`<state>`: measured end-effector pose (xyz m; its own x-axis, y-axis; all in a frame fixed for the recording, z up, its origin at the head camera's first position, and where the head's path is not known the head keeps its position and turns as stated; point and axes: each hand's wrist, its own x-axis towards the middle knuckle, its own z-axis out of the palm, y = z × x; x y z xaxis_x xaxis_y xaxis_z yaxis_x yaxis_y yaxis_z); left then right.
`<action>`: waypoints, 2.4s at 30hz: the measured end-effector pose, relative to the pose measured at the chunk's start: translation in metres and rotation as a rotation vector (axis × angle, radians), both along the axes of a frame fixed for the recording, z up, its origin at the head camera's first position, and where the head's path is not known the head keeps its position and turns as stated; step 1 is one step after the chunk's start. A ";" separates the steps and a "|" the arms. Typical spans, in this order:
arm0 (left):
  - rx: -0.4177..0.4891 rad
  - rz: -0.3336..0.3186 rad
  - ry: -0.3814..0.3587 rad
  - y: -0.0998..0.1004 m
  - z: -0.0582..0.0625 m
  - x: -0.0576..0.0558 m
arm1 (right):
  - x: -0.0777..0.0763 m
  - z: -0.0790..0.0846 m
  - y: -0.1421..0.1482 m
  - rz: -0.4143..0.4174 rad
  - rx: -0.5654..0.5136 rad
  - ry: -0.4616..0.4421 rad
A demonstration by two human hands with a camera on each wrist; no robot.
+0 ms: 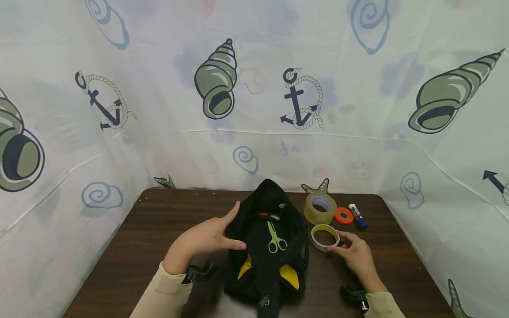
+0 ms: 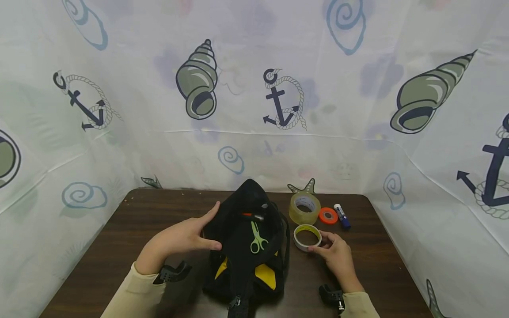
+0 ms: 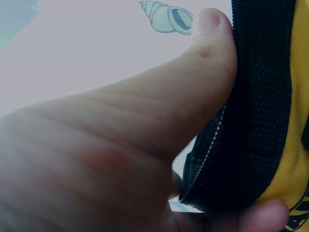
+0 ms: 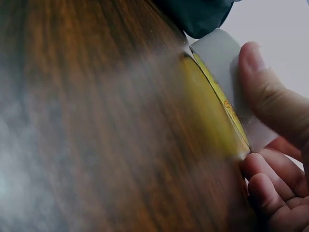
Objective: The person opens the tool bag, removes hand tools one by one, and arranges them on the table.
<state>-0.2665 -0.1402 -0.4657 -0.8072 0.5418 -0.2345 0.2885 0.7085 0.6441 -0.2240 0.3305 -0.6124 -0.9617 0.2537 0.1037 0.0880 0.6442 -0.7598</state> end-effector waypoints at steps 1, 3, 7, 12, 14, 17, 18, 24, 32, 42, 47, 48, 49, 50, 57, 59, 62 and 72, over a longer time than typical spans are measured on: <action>-0.001 -0.001 0.001 0.000 0.000 0.000 | 0.000 0.000 0.001 0.004 0.005 -0.006; -0.001 -0.001 0.006 0.000 0.000 0.000 | -0.001 0.000 0.002 0.013 0.014 -0.020; -0.001 0.000 0.006 0.001 0.000 0.000 | -0.003 -0.002 0.004 0.035 0.013 -0.034; 0.002 0.004 0.001 0.002 0.001 0.001 | -0.004 -0.003 0.005 0.052 -0.013 -0.029; 0.007 0.004 0.000 0.001 0.002 0.001 | -0.004 -0.003 0.004 0.054 -0.022 -0.029; 0.010 0.002 0.000 0.001 0.002 0.001 | -0.004 -0.002 0.004 0.058 -0.026 -0.029; 0.010 0.002 0.000 0.001 0.002 0.001 | -0.004 -0.002 0.004 0.062 -0.028 -0.030; 0.013 -0.004 0.000 0.001 0.002 0.000 | -0.003 0.000 0.003 0.055 -0.112 -0.049; 0.011 -0.003 -0.004 0.001 0.002 0.001 | 0.006 0.007 0.001 -0.061 -0.205 0.042; 0.024 -0.014 0.013 -0.003 0.003 0.000 | 0.016 0.082 -0.041 0.012 -0.246 0.361; 0.022 -0.017 0.013 -0.002 0.001 -0.001 | 0.023 0.117 -0.072 0.177 -0.223 0.412; 0.019 -0.015 0.012 -0.002 0.001 -0.001 | 0.024 0.122 -0.078 0.211 -0.219 0.406; 0.016 -0.012 0.012 -0.002 0.001 -0.001 | 0.025 0.127 -0.084 0.241 -0.221 0.397; 0.013 -0.009 0.012 -0.002 0.001 0.000 | 0.026 0.131 -0.090 0.266 -0.225 0.385; 0.002 0.002 0.012 -0.001 0.002 0.000 | 0.021 0.148 -0.125 0.384 -0.277 0.303; 0.004 0.001 0.010 -0.001 0.002 0.000 | 0.019 0.150 -0.132 0.407 -0.284 0.280; 0.008 -0.002 0.008 -0.001 0.002 0.000 | 0.016 0.152 -0.141 0.442 -0.293 0.245; 0.014 -0.007 0.011 -0.001 0.002 0.000 | -0.001 0.169 -0.166 0.543 -0.264 0.118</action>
